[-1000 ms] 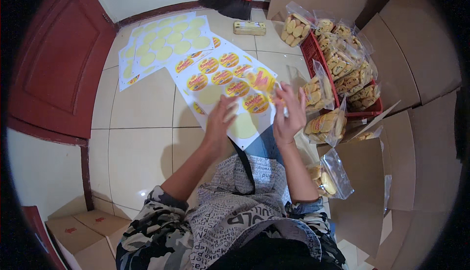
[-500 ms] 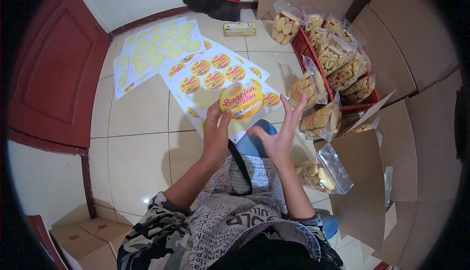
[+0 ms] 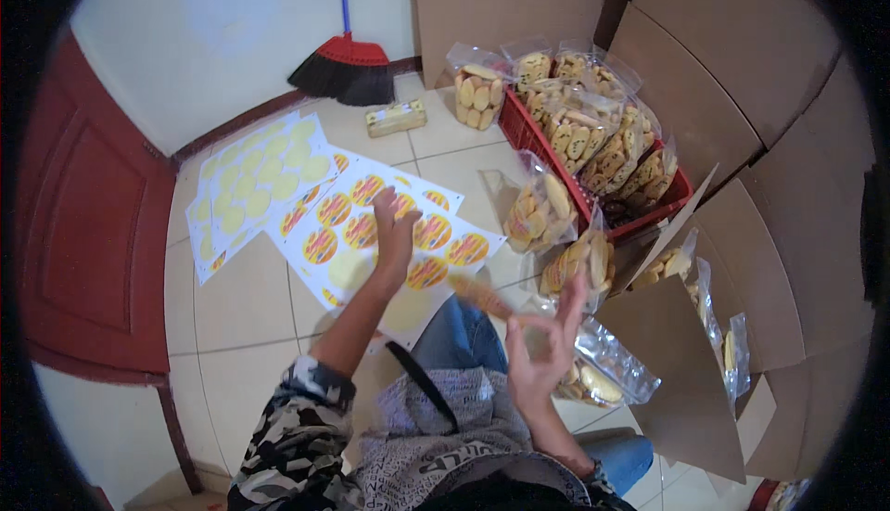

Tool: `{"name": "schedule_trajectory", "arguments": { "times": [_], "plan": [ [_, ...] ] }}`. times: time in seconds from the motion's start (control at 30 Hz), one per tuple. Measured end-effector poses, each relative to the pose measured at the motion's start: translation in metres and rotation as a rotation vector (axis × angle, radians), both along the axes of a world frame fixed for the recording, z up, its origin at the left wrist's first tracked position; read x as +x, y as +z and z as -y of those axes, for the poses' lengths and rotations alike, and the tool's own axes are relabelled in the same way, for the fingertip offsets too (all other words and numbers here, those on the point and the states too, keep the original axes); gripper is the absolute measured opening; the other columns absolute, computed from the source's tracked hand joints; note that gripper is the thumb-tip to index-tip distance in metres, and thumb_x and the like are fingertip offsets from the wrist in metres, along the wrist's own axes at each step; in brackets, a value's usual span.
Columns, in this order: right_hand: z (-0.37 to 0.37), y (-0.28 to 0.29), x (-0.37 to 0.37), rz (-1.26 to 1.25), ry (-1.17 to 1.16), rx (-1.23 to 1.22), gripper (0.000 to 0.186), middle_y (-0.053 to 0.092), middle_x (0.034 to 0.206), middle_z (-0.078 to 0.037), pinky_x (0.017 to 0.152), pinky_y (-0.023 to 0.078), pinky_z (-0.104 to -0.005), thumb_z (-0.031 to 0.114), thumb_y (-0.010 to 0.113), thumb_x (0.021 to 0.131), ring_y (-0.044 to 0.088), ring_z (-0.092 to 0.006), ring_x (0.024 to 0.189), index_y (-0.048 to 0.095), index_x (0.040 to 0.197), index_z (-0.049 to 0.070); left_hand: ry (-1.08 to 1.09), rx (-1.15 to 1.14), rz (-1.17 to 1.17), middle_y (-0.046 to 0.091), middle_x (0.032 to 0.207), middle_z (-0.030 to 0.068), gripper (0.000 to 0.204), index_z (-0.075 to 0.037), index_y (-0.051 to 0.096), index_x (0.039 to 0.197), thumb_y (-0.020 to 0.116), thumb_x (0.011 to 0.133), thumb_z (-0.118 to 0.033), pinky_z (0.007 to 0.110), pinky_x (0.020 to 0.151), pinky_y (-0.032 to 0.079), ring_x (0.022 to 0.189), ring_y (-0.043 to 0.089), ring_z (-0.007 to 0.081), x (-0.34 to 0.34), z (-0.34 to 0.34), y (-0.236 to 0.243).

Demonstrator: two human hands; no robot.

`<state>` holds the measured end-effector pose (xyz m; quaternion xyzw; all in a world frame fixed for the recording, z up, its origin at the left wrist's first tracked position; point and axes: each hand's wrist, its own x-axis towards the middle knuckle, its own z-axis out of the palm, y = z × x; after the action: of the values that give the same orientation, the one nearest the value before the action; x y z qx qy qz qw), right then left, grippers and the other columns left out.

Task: Placing adhesive circular labels onto individual bags of bread snacks.

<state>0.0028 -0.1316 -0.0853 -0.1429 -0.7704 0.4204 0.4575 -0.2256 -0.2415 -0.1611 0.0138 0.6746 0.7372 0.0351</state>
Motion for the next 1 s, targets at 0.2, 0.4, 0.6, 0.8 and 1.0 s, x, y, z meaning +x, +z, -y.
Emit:
{"name": "schedule_trajectory", "arguments": {
  "times": [0.2, 0.4, 0.6, 0.8, 1.0],
  "plan": [
    [0.002, -0.057, 0.026, 0.259, 0.421, -0.313, 0.017, 0.032, 0.145, -0.027, 0.106, 0.035, -0.0438, -0.001, 0.072, 0.074, 0.042, -0.037, 0.129, 0.068, 0.09, 0.005, 0.102, -0.49, -0.531, 0.045, 0.129, 0.022, 0.066, -0.001, 0.035, 0.13, 0.065, 0.072, -0.01, 0.042, 0.104, 0.033, 0.121, 0.042, 0.0378, -0.208, -0.108, -0.018],
    [-0.008, -0.141, 0.042, 0.2, 0.669, -0.735, 0.029, 0.028, 0.148, -0.022, 0.099, 0.043, -0.0382, -0.004, 0.071, 0.077, 0.042, -0.0289, 0.129, 0.061, 0.101, 0.009, -0.071, -0.569, -0.617, 0.037, 0.137, 0.0293, 0.079, 0.005, 0.021, 0.136, 0.066, 0.072, -0.011, 0.046, 0.105, 0.032, 0.128, 0.038, 0.0412, -0.346, -0.214, 0.014],
    [-0.02, -0.167, 0.045, 0.165, 0.679, -0.845, 0.038, 0.023, 0.15, -0.019, 0.098, 0.044, -0.0375, -0.008, 0.068, 0.079, 0.044, -0.0297, 0.128, 0.055, 0.109, 0.012, -0.117, -0.182, -0.053, 0.05, 0.123, 0.0213, 0.073, 0.003, 0.023, 0.138, 0.06, 0.078, -0.018, 0.038, 0.091, 0.04, 0.112, 0.048, 0.0251, -0.421, -0.226, -0.01],
    [-0.018, -0.163, 0.04, 0.212, 0.568, -0.962, 0.027, 0.024, 0.149, -0.021, 0.099, 0.043, -0.0402, -0.003, 0.07, 0.08, 0.045, -0.0312, 0.126, 0.061, 0.101, 0.01, -0.135, -0.185, -0.162, 0.056, 0.109, 0.0174, 0.065, 0.007, 0.04, 0.125, 0.074, 0.075, -0.017, 0.031, 0.073, 0.048, 0.093, 0.057, 0.0229, -0.393, -0.22, 0.004],
    [-0.019, -0.149, 0.039, 0.227, 0.648, -0.917, 0.026, 0.02, 0.151, -0.021, 0.1, 0.039, -0.0437, -0.001, 0.068, 0.082, 0.041, -0.0343, 0.129, 0.061, 0.105, 0.011, -0.235, -0.205, -0.53, 0.065, 0.08, 0.0058, 0.023, 0.003, 0.064, 0.096, 0.07, 0.083, -0.015, 0.028, 0.07, 0.046, 0.079, 0.06, 0.0135, -0.342, -0.169, 0.0]
  ]
}}
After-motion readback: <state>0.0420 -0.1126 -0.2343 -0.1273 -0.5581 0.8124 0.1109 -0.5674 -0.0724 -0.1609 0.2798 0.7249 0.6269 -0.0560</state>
